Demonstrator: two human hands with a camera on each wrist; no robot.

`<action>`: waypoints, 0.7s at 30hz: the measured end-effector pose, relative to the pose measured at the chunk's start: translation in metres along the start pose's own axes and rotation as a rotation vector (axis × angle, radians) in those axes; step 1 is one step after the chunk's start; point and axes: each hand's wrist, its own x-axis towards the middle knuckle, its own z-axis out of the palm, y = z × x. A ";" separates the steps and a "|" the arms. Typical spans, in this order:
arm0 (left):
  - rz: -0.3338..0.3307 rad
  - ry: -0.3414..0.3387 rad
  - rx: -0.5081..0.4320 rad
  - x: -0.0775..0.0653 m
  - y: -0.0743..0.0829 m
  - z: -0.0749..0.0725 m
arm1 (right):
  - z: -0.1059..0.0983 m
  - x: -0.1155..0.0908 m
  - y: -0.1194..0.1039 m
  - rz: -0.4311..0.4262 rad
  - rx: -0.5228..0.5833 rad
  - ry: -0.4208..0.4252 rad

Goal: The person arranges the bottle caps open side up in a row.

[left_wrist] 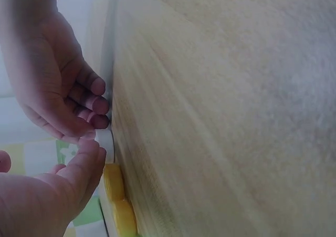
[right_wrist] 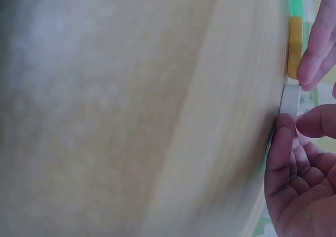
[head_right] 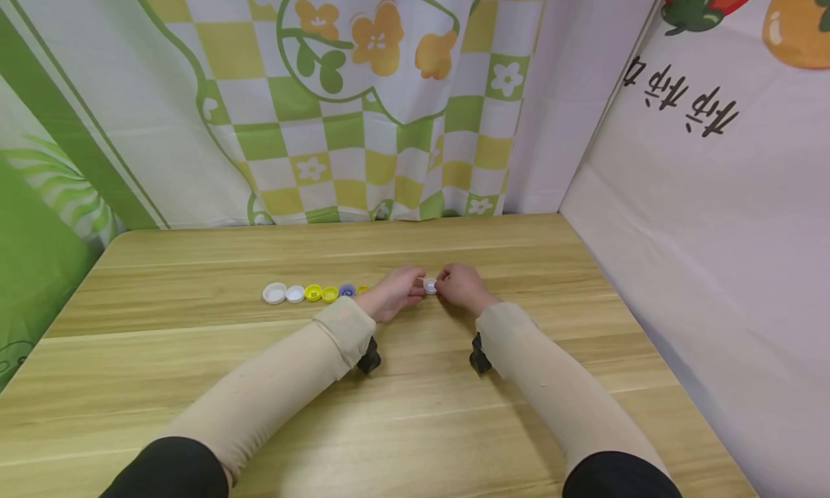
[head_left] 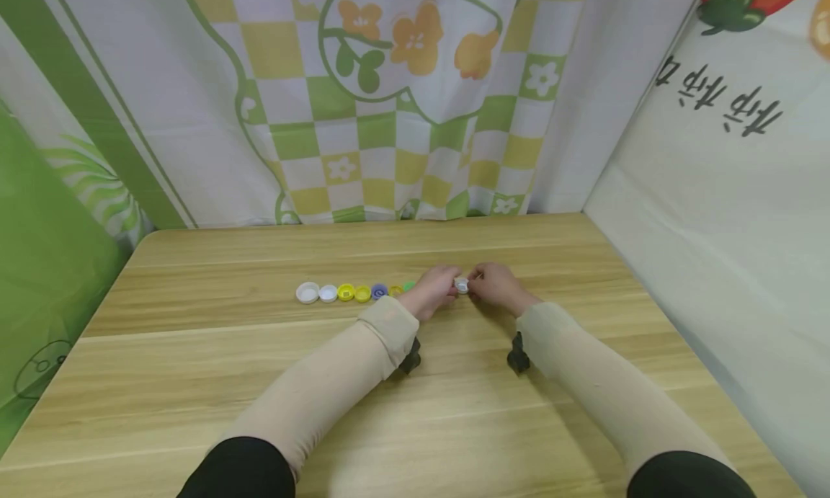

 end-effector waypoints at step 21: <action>0.061 0.074 0.057 -0.040 -0.003 -0.036 | 0.002 -0.005 -0.001 0.006 0.071 0.004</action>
